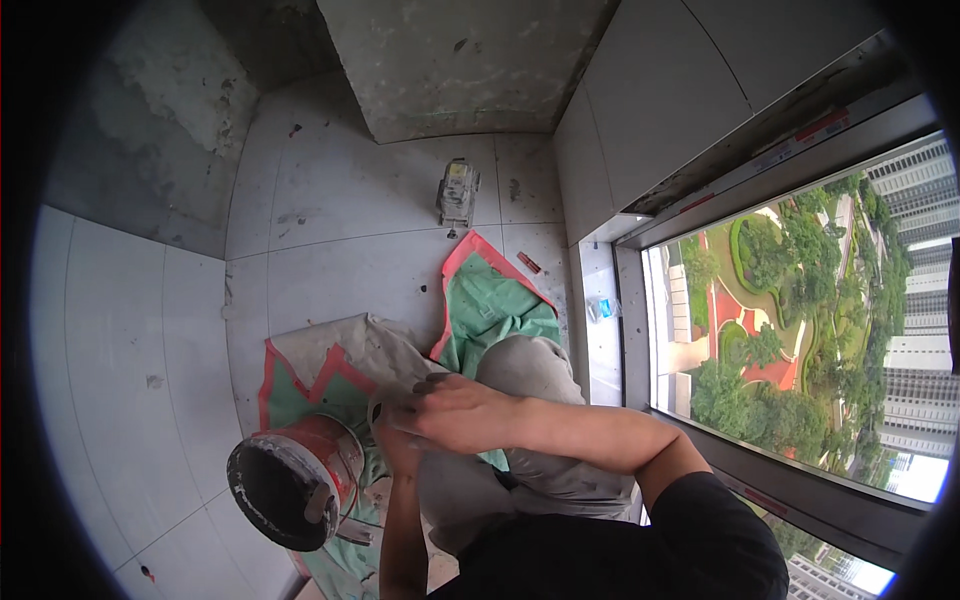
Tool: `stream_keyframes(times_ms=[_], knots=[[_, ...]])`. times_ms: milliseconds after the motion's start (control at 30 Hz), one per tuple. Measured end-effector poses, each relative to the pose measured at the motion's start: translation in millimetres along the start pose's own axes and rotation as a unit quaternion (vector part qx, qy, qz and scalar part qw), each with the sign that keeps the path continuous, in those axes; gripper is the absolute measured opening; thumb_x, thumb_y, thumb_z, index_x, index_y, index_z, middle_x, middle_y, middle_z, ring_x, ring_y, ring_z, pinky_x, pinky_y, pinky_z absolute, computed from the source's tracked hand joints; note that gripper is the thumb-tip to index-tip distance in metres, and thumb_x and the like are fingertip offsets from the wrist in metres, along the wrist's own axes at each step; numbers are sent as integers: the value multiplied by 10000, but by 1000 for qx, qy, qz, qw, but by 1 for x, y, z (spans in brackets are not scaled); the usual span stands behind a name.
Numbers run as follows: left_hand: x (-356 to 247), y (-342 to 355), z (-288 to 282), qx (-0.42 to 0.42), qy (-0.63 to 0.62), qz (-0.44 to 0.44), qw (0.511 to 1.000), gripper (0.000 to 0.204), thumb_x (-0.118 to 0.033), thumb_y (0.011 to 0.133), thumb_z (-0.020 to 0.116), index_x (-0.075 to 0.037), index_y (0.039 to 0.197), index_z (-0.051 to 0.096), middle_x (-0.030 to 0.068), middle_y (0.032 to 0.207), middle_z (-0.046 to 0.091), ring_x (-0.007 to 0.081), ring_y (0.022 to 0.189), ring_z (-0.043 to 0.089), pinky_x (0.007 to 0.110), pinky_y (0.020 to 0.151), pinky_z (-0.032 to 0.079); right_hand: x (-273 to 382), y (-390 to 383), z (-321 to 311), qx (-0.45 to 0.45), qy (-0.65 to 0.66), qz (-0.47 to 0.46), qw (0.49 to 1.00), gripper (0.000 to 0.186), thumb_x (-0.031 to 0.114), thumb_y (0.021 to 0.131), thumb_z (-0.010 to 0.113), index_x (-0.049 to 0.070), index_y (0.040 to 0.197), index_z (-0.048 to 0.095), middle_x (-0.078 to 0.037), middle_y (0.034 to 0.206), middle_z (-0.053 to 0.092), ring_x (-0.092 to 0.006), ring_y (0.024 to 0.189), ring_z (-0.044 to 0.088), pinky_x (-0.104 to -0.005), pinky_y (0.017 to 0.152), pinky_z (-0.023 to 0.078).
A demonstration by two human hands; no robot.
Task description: The recorder is applying mortar to tiles and preparing a window sill for tile installation.
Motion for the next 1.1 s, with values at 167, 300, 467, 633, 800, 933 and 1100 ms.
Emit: stream_keyframes(times_ms=[167, 300, 467, 633, 800, 933, 1100], knots=[[-2, 16, 19, 14, -9, -3, 1000, 134, -180, 951, 712, -56, 975, 666, 161, 908, 714, 387, 935, 735, 473, 818, 553, -15, -6, -14, -2, -2, -1, 1000, 366, 272, 999, 748, 44, 1274, 667, -191, 1206, 723, -414, 1077, 732, -524, 916, 586], [17, -37, 24, 15, 19, -43, 999, 175, -239, 972, 725, -73, 1028, 721, 185, 899, 708, 416, 924, 732, 498, 830, 571, -7, 19, 5, 107, 50, 27, 993, 360, 250, 1010, 734, 60, 1309, 670, -180, 1249, 725, -404, 1107, 737, -515, 952, 586], [-105, -36, -28, 103, 6, -143, 984, 264, -318, 1003, 772, -86, 1122, 812, 178, 955, 808, 399, 893, 797, 517, 747, 605, 0, 44, 16, 138, 38, 56, 988, 396, 317, 1061, 667, 113, 1400, 691, -158, 1270, 760, -395, 1197, 746, -512, 1004, 596], [-205, -82, -83, 62, -132, -251, 957, 218, -246, 1039, 783, -79, 1178, 788, 178, 1088, 798, 386, 1028, 788, 485, 866, 605, -5, 9, -9, -25, 99, 108, 989, 213, 284, 997, 771, 77, 1035, 803, -190, 887, 790, -420, 808, 784, -518, 723, 624], [-296, -138, -267, -37, 57, -183, 981, 202, -250, 931, 789, -48, 922, 799, 160, 1055, 786, 360, 911, 771, 517, 834, 585, -36, -78, 14, 218, 25, 165, 962, 442, 468, 1046, 712, 110, 1286, 805, -160, 1306, 790, -425, 1187, 728, -526, 1073, 562], [-331, -247, -364, -202, -101, -453, 862, 219, -261, 908, 764, -49, 877, 808, 127, 897, 796, 298, 823, 780, 480, 807, 601, 13, -64, -69, 392, -406, -52, 824, 449, 526, 1064, 642, 148, 1241, 809, -78, 1230, 814, -315, 1108, 753, -514, 1022, 592], [-344, -393, -368, -459, -300, -586, 596, 344, -320, 980, 772, -34, 1162, 827, 100, 959, 843, 207, 835, 817, 392, 824, 640, 70, -30, -179, 294, 318, 479, 764, 286, 393, 1104, 619, 146, 1132, 759, -31, 907, 770, -218, 861, 703, -466, 809, 580]])
Point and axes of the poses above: each hand's wrist, its own y-axis towards the middle knuckle, its own z-axis out of the palm, x = y × z, the point moved 6 cm from there along y, towards the middle knuckle
